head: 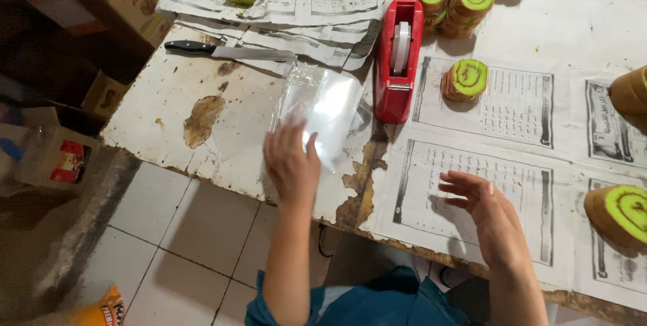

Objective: The person wraps individual green roll cake slices in plastic bags and secures them with adhesive tape.

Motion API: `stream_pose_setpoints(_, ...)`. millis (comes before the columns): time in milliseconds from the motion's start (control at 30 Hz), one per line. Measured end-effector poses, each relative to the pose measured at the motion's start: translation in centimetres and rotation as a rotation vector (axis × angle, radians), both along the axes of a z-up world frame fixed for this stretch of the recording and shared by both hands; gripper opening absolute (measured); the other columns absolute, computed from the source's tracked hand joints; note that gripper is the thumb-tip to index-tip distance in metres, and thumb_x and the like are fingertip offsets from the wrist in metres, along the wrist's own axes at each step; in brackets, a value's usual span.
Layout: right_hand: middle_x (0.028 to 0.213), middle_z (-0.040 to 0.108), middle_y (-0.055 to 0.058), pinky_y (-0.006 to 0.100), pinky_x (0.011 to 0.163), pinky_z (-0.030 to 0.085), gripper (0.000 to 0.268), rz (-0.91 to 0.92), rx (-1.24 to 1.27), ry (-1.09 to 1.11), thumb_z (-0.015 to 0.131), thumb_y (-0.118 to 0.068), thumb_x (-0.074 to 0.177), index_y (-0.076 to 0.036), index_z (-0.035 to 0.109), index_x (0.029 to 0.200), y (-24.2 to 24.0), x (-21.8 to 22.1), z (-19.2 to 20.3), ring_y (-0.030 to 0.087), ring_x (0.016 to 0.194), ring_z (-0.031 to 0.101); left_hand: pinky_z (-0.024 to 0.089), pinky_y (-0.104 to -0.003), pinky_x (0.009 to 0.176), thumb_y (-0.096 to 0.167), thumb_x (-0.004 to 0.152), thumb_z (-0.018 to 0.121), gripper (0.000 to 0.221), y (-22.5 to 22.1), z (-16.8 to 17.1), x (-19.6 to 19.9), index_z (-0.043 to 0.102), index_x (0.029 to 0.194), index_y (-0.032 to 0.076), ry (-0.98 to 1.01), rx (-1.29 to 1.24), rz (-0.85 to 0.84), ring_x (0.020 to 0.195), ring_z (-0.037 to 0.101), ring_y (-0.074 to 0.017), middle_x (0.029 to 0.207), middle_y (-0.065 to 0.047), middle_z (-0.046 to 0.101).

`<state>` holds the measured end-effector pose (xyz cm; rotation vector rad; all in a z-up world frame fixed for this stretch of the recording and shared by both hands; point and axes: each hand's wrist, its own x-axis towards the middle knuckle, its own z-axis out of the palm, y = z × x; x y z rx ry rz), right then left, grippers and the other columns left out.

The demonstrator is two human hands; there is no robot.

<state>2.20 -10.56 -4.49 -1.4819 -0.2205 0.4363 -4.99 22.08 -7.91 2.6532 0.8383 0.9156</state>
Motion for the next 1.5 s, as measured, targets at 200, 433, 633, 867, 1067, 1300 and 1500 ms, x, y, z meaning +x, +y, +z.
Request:
stream_pose_setpoints(200,0.129,0.073,0.026,0.046,0.097,0.056,0.060,-0.035,-0.068,0.084,0.032,-0.037,0.111,0.008,0.065,0.132,0.9,-0.5,0.6,0.038,0.116,0.072,0.041,-0.049,0.121,0.026,0.092,0.079,0.036,1.2,1.1,-0.7,0.075,0.124,0.010,0.172,-0.217,0.015,0.108,0.072,-0.0283,0.112,-0.008,0.081)
stream_pose_setpoints(433,0.128,0.074,0.026,0.048,0.100,0.059,0.060,-0.013,-0.105,0.152,0.034,-0.037,0.109,0.009,0.067,0.129,2.6,-1.2,1.8,0.039,0.112,0.074,0.051,-0.049,0.110,0.009,0.091,0.077,0.037,1.4,-0.2,-0.3,0.074,0.129,0.008,0.090,-0.147,-0.054,0.096,0.071,-0.0282,0.102,-0.008,0.080)
stream_pose_setpoints(633,0.126,0.076,0.023,0.043,0.094,0.057,0.057,0.003,-0.161,0.020,0.035,-0.034,0.110,0.007,0.069,0.128,2.6,-1.1,1.8,0.034,0.111,0.073,0.038,-0.050,0.120,0.003,0.091,0.078,0.035,0.6,0.5,-0.8,0.077,0.124,0.012,-0.049,-0.048,-0.100,0.097,0.069,-0.0221,0.100,-0.002,0.078)
stream_pose_setpoints(867,0.142,0.061,0.024,0.049,0.106,0.052,0.076,0.081,-0.067,-0.267,0.075,-0.019,0.083,0.002,0.045,0.150,5.1,0.8,1.5,0.037,0.127,0.063,0.052,-0.050,0.113,0.002,0.098,0.072,0.033,-3.0,1.1,-2.3,0.072,0.130,0.011,-0.363,0.034,-0.423,0.096,0.069,-0.0244,0.092,-0.007,0.071)
stream_pose_setpoints(1067,0.091,0.073,0.022,0.041,0.079,0.061,0.042,-0.049,0.011,-0.318,0.089,-0.009,0.079,0.006,0.068,0.113,7.2,0.5,1.9,0.030,0.084,0.075,0.059,-0.043,0.100,-0.010,0.083,0.076,0.048,-6.0,4.9,-3.1,0.078,0.123,0.016,-0.516,-0.109,-0.669,0.097,0.069,-0.0222,0.092,-0.002,0.069)
stream_pose_setpoints(1300,0.077,0.077,0.018,0.025,0.054,0.049,0.013,-0.074,0.014,-0.269,0.072,-0.005,0.096,0.006,0.076,0.102,3.8,0.0,1.6,0.023,0.067,0.073,0.050,-0.047,0.117,0.013,0.079,0.084,0.095,-8.3,6.7,-3.4,0.035,0.161,0.012,-0.548,-1.604,-0.554,0.140,0.054,-0.0352,0.159,-0.017,0.048)
stream_pose_setpoints(1500,0.084,0.081,0.022,0.028,0.053,0.048,0.021,-0.051,-0.135,-0.186,0.068,-0.009,0.099,0.008,0.079,0.105,1.7,0.4,2.6,0.022,0.066,0.072,0.071,-0.041,0.081,0.000,0.089,0.077,0.026,-7.9,5.4,-2.3,0.075,0.114,-0.008,-0.411,-1.774,-0.496,0.087,0.080,-0.0327,0.100,-0.025,0.080)
